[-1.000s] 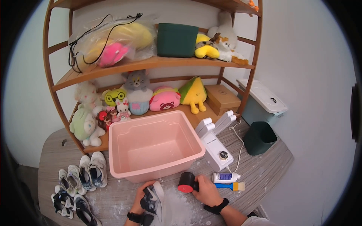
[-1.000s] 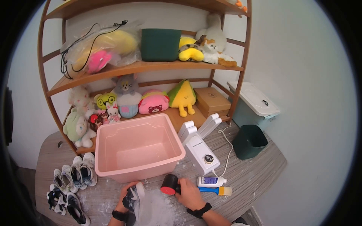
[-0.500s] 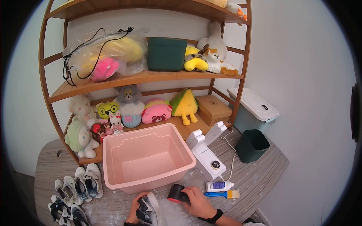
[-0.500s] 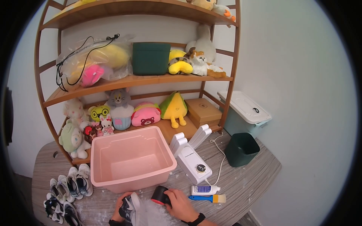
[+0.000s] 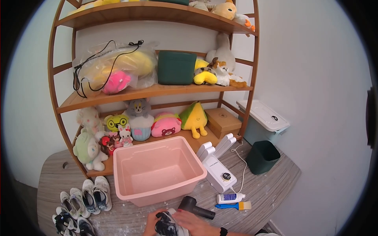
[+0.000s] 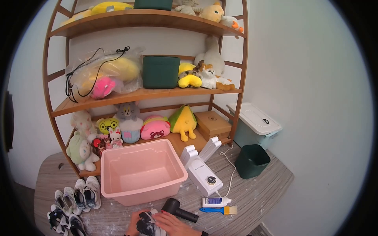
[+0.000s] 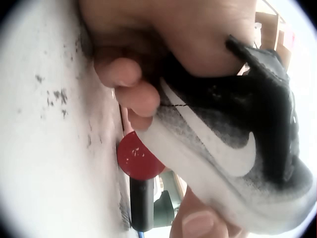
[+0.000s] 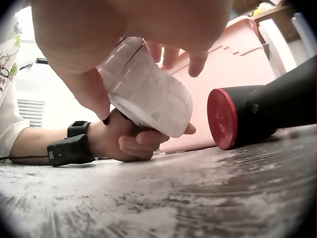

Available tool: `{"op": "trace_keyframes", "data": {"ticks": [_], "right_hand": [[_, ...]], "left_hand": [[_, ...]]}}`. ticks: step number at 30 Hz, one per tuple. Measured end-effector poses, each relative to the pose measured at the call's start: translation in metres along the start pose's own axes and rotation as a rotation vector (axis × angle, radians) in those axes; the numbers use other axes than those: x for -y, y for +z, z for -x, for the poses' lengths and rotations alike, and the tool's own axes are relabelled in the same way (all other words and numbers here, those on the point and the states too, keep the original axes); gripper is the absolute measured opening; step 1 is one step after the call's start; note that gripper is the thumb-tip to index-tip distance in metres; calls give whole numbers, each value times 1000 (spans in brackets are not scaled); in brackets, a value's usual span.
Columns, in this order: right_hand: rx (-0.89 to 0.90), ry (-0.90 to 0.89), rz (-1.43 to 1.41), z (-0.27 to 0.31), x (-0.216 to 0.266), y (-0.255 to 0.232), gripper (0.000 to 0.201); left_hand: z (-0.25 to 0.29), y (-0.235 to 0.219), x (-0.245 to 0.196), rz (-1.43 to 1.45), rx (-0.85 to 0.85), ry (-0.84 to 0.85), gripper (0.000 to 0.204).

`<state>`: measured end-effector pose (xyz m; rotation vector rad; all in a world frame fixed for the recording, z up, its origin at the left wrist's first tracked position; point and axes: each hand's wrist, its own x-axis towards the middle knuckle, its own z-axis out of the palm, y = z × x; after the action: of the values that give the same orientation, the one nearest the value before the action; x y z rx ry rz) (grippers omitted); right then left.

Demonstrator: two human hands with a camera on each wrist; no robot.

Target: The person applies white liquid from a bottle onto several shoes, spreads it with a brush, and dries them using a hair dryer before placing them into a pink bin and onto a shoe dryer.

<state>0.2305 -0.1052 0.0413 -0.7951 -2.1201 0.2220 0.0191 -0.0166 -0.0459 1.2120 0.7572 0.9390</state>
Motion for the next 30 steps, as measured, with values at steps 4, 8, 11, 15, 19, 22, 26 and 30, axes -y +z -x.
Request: {"op": "trace_keyframes", "data": {"ticks": [4,8,11,15,19,22,26,30], "right_hand": [[59,25,-39,-7,2,3,73],[-29,237,-208,-1,-3,0,94],[-208,374,-241,9,-3,-13,96],[-373,391,-150,11,-11,-54,105],[-578,433,-183,0,-18,-98,118],[-646,395,126,-31,-22,-133,115],[-803,417,33,-61,-50,-158,103],[-850,449,69,-87,-72,-175,98]], "left_hand": [[1,-5,5,-100,36,88,26],[-2,2,27,-375,-98,389,18],[6,8,0,-217,-91,3,28],[6,16,-36,-55,-24,-98,36],[8,18,-41,-161,-1,-61,36],[5,13,-34,-122,1,-155,27],[0,11,-16,-122,-23,-103,25],[4,15,-23,-158,-24,-64,21]]}}
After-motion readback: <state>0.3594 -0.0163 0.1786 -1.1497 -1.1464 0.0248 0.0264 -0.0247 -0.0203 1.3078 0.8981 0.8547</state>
